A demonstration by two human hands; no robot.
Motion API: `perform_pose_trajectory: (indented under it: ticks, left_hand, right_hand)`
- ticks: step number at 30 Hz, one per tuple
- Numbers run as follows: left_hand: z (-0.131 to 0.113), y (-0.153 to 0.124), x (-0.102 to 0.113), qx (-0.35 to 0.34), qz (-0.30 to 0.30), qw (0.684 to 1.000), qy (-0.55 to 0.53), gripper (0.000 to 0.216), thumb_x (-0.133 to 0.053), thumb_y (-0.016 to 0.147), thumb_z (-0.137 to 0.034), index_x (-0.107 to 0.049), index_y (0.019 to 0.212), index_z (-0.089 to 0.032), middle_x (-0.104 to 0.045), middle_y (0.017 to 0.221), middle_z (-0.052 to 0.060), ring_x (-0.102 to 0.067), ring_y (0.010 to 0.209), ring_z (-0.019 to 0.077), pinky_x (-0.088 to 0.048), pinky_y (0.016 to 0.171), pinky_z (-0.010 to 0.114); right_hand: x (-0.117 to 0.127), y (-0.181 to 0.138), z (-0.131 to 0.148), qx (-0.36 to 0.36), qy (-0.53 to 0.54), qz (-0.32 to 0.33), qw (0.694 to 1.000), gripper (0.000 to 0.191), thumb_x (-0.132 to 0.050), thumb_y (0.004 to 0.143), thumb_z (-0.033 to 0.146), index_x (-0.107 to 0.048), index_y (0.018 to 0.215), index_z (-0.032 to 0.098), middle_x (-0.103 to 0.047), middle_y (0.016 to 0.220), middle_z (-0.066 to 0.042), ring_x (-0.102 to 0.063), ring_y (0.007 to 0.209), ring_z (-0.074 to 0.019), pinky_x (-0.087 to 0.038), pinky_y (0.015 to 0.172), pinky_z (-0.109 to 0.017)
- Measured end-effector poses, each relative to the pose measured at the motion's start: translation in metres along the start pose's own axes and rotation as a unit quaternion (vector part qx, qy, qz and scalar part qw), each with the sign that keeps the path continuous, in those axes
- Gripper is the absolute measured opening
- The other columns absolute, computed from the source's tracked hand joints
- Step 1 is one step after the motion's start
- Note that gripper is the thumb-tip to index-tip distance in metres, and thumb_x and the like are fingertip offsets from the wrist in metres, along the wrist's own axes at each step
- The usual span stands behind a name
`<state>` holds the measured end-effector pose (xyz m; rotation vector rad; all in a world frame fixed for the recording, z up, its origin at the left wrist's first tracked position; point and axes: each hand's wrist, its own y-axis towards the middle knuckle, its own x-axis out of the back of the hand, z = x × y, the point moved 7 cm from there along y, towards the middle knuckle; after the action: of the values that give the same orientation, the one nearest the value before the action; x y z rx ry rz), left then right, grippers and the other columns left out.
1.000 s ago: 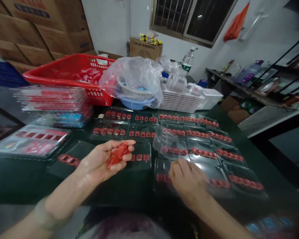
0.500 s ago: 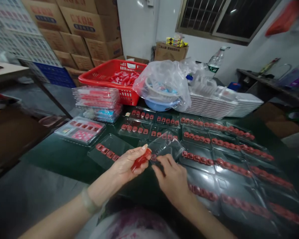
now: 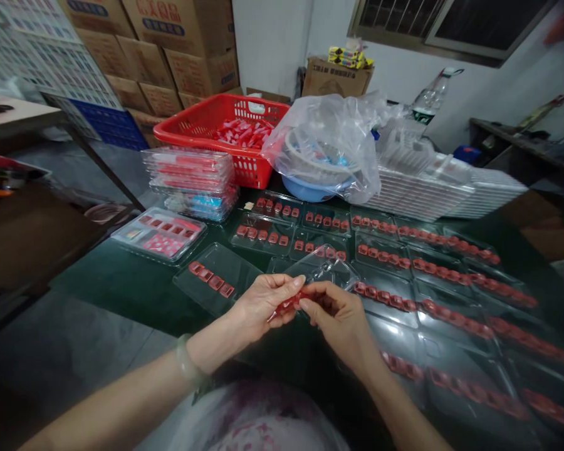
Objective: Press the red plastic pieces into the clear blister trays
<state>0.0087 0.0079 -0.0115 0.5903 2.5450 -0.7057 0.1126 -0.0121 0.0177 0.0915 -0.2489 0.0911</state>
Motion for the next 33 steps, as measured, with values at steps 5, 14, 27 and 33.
perform_pose_trajectory:
  ticks: [5,14,27,33]
  left_hand:
    - [-0.004,-0.009,-0.004,-0.002,0.014,0.999,0.044,0.031,-0.054,0.076,-0.038,-0.059,0.071,-0.008,-0.051,0.059,0.002,-0.035,0.039,0.0017,-0.013,0.033,0.017]
    - [-0.006,-0.013,-0.003,-0.043,0.024,0.980,0.191,0.033,-0.053,0.075,-0.041,-0.057,0.067,-0.009,-0.038,0.047,-0.004,-0.029,0.039,0.0023,-0.016,0.035,0.016]
    - [-0.002,-0.014,-0.017,-0.019,0.080,0.979,0.188,0.028,-0.058,0.071,-0.033,-0.062,0.082,-0.007,-0.037,0.047,-0.005,-0.027,0.039,0.0026,-0.016,0.036,0.017]
    - [0.016,-0.008,-0.004,-0.029,0.007,0.994,0.101,0.017,-0.054,0.069,-0.018,-0.058,0.084,-0.011,-0.043,0.048,-0.005,-0.030,0.037,0.0023,-0.019,0.035,0.015]
  right_hand:
    - [0.005,-0.002,-0.002,-0.004,-0.005,-0.020,1.000,0.013,-0.050,0.079,0.025,-0.059,0.084,0.017,-0.060,0.067,0.000,-0.049,0.048,-0.0072,-0.039,0.043,-0.018]
    - [-0.002,-0.011,0.009,0.109,-0.184,0.018,0.977,0.015,-0.046,0.082,0.020,-0.061,0.083,0.019,-0.060,0.068,-0.001,-0.055,0.060,-0.0114,-0.041,0.056,-0.021]
    - [0.006,-0.019,0.000,0.057,-0.159,-0.070,0.983,0.011,-0.047,0.074,0.017,-0.054,0.067,0.017,-0.054,0.058,0.003,-0.048,0.050,-0.0087,-0.037,0.048,-0.019]
    - [-0.005,-0.026,-0.001,0.081,-0.197,-0.102,0.972,0.010,-0.046,0.075,0.015,-0.054,0.068,0.017,-0.053,0.061,0.002,-0.048,0.053,-0.0093,-0.038,0.052,-0.021]
